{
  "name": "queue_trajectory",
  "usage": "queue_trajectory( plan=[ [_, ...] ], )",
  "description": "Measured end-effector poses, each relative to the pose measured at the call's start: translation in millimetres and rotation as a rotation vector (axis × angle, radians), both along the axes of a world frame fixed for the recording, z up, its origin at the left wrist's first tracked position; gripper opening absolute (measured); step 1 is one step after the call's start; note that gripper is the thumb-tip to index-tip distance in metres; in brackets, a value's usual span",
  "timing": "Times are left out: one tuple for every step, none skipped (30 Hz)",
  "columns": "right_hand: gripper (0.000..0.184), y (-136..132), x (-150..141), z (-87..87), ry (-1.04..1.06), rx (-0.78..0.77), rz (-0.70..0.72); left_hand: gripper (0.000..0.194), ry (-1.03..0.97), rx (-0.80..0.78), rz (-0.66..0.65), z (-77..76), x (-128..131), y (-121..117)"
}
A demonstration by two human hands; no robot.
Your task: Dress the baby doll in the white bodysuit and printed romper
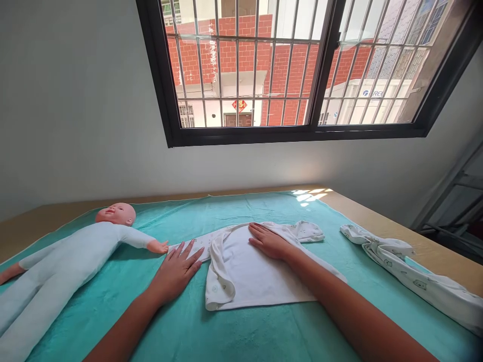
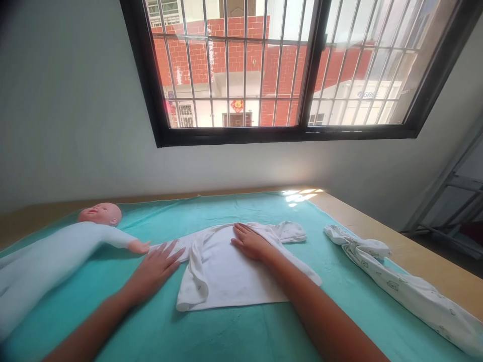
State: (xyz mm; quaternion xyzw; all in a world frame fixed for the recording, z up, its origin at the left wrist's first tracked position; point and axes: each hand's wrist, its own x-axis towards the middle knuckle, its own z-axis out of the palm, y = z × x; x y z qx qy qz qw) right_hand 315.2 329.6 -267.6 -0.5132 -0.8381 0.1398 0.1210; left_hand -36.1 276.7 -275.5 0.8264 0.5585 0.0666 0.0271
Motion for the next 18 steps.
queue_trajectory(
  plan=[
    [0.072,1.0,3.1,0.4,0.004,-0.003,0.003,0.050,-0.003,0.003,-0.002,-0.1,-0.1,-0.4],
    [0.071,2.0,5.7,0.8,0.005,-0.005,0.008,0.050,-0.005,0.007,-0.004,-0.1,-0.2,-0.8],
    [0.071,2.9,7.9,1.0,0.003,-0.006,0.015,0.050,-0.006,0.009,-0.004,-0.2,-0.3,-1.1],
    [0.071,3.7,10.0,1.2,-0.002,-0.004,0.020,0.050,-0.006,0.011,-0.004,-0.4,-0.4,-1.3],
    [0.070,4.3,12.0,1.3,-0.006,0.001,0.025,0.050,-0.005,0.013,-0.004,-0.6,-0.6,-1.4],
    [0.069,4.9,14.0,1.3,-0.008,0.009,0.028,0.050,-0.006,0.016,-0.005,-0.9,-0.7,-1.2],
    [0.068,5.4,16.0,1.2,-0.007,0.022,0.029,0.050,-0.007,0.021,-0.006,-1.2,-0.8,-0.9],
    [0.066,5.8,18.0,1.1,-0.004,0.037,0.028,0.050,-0.008,0.027,-0.007,-1.6,-0.9,-0.5],
    [0.064,6.1,19.9,0.9,0.002,0.053,0.025,0.050,-0.009,0.032,-0.008,-1.9,-0.9,-0.1],
    [0.062,6.2,21.4,0.8,0.007,0.069,0.021,0.049,-0.010,0.034,-0.009,-2.1,-1.0,0.3],
    [0.060,6.0,22.3,1.0,0.009,0.083,0.018,0.049,-0.012,0.036,-0.008,-2.1,-0.9,0.6],
    [0.059,5.4,22.3,1.5,0.008,0.098,0.013,0.049,-0.013,0.035,-0.008,-2.1,-0.8,0.8],
    [0.058,4.2,21.0,2.4,0.004,0.114,0.010,0.049,-0.013,0.033,-0.007,-1.9,-0.5,0.9],
    [0.057,2.4,18.2,3.8,-0.002,0.136,0.011,0.050,-0.013,0.030,-0.005,-1.5,-0.2,0.8],
    [0.054,-0.1,13.5,5.5,-0.007,0.161,0.018,0.050,-0.011,0.026,-0.002,-1.1,0.3,0.7],
    [0.051,-3.4,6.8,7.2,-0.011,0.186,0.032,0.050,-0.008,0.022,0.002,-0.7,0.8,0.4],
    [0.048,-7.0,-2.1,8.8,-0.014,0.206,0.051,0.050,-0.003,0.018,0.007,-0.2,1.4,0.2],
    [0.044,-10.8,-12.9,10.0,-0.012,0.222,0.079,0.050,0.002,0.019,0.012,0.2,2.1,-0.2]
  ],
)
